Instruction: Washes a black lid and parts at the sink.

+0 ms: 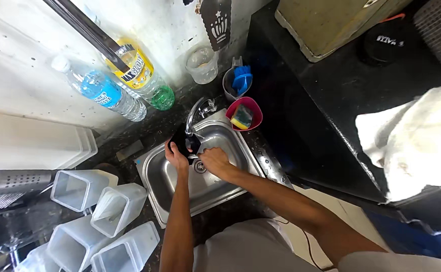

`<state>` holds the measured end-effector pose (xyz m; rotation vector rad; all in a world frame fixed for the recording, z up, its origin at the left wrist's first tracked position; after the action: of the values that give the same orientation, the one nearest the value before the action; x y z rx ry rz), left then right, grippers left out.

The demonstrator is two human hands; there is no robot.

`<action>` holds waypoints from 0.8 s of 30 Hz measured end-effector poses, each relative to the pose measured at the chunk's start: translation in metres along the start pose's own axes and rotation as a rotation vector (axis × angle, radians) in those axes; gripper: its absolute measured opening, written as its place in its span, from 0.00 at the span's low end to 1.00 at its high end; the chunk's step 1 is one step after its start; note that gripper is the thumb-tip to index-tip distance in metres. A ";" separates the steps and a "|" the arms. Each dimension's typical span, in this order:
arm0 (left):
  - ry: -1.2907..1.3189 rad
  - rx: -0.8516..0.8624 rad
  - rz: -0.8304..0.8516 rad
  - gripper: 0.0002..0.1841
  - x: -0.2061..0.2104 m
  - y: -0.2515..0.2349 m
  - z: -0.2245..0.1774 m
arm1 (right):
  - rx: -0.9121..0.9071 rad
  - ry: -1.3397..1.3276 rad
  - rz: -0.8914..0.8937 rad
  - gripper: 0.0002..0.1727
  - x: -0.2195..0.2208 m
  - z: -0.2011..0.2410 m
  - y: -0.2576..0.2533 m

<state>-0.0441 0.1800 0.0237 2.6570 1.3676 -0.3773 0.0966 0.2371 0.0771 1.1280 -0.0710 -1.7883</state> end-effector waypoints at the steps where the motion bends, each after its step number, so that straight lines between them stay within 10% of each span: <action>1: -0.032 -0.007 0.002 0.23 -0.002 0.004 0.000 | 0.012 -0.015 -0.011 0.10 -0.002 -0.004 0.002; 24: -0.081 0.030 -0.153 0.23 0.018 -0.007 0.015 | 0.265 -0.061 0.020 0.11 -0.044 0.003 0.013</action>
<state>-0.0426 0.1949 0.0043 2.5365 1.5566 -0.5202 0.1072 0.2625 0.1145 1.2532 -0.3632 -1.8328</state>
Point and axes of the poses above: each hand's wrist, its own y-axis away from the middle knuckle, its own x-axis out of the palm, z = x × y, the point moved 1 cm from there along -y, towards the middle knuckle, and after that the axes turned 9 degrees about -y, right-handed, at the moved point
